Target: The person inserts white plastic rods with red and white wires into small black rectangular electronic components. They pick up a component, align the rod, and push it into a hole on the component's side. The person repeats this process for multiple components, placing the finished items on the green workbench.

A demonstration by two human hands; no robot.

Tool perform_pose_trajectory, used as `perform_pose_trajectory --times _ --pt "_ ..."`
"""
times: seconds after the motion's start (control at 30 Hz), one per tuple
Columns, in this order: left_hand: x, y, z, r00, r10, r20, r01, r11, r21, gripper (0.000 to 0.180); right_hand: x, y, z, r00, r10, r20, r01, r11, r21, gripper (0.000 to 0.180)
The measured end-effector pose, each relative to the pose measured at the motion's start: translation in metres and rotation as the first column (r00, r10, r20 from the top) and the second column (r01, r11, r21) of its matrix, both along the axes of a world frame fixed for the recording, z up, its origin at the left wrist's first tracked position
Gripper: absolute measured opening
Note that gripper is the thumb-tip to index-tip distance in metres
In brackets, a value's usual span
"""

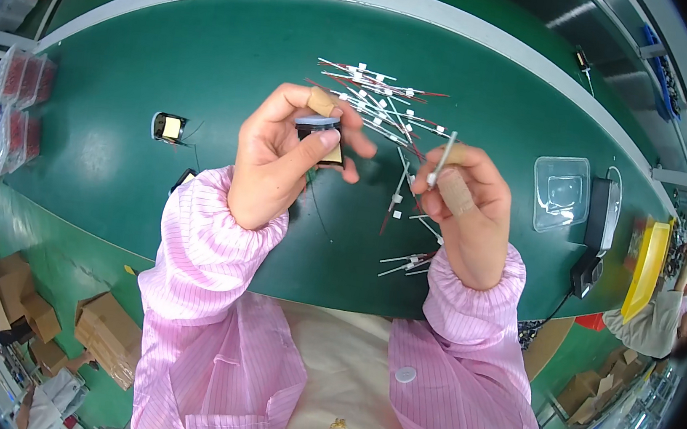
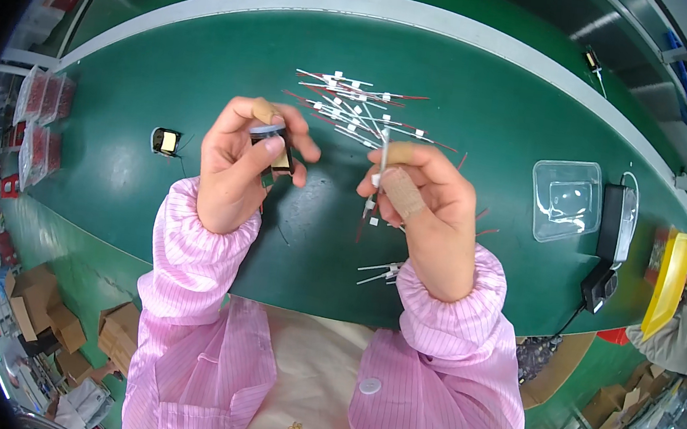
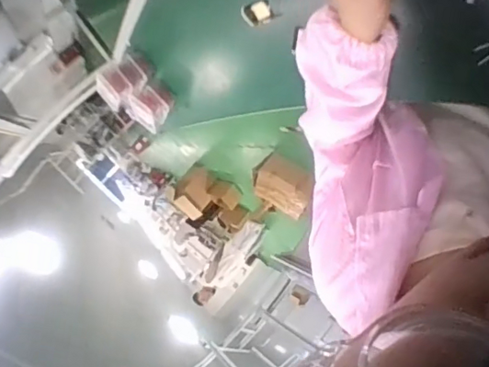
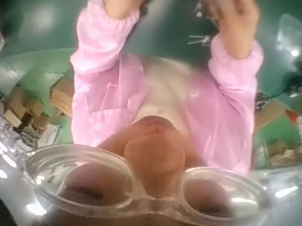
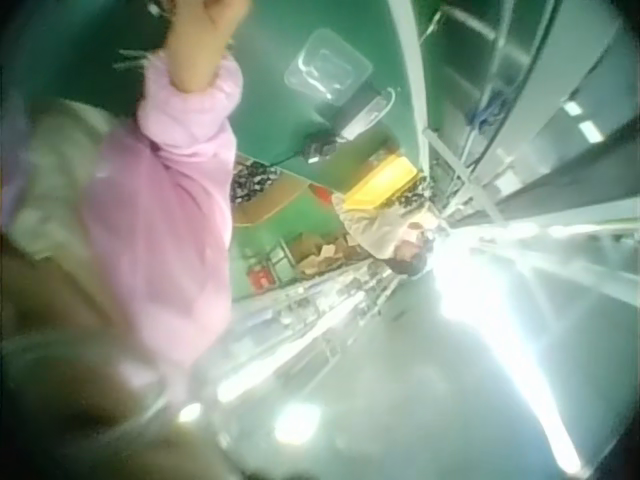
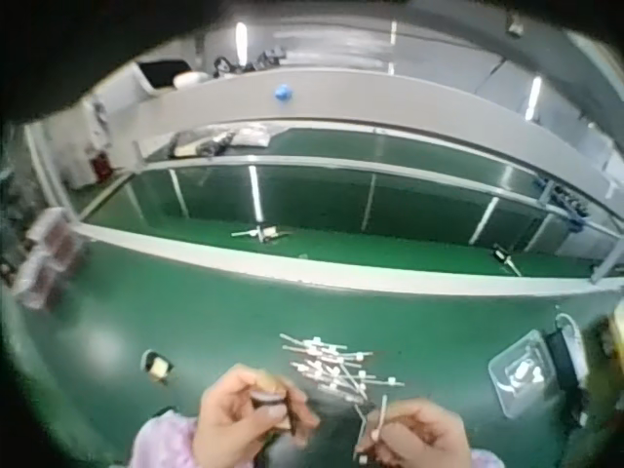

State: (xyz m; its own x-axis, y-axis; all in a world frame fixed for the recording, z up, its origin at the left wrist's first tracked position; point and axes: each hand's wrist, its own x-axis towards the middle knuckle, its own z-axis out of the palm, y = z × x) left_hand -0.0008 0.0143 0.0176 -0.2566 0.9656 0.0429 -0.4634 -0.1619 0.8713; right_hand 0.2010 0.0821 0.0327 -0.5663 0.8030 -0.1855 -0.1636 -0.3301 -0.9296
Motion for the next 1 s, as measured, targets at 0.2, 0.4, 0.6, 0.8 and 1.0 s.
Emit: perform_pose_trajectory --times 0.2,0.4,0.6,0.8,1.0 --pt "-0.007 -0.004 -0.02 0.976 -0.101 -0.195 0.08 0.99 -0.114 0.019 -0.01 -0.002 -0.006 1.0 0.01 0.0 -0.01 1.0 -0.02 0.021" --pt "-0.007 -0.008 -0.016 0.909 -0.314 -0.273 0.273 0.945 -0.179 0.013 -0.004 -0.001 -0.019 0.956 0.134 -0.262 -0.168 0.979 -0.112 0.019" --pt "-0.001 -0.01 -0.018 0.845 -0.48 -0.235 0.466 0.877 -0.118 0.011 -0.011 -0.009 -0.02 0.967 0.183 -0.18 -0.173 0.983 0.068 0.013" --pt "0.002 -0.015 -0.013 0.893 -0.426 -0.144 0.414 0.904 -0.105 0.007 -0.016 -0.014 -0.019 0.99 0.139 -0.011 -0.126 0.926 0.355 0.015" --pt "-0.001 -0.013 -0.006 0.869 -0.445 -0.214 0.434 0.895 -0.101 0.006 -0.018 -0.017 -0.026 0.988 0.09 -0.123 -0.047 0.949 0.312 0.016"
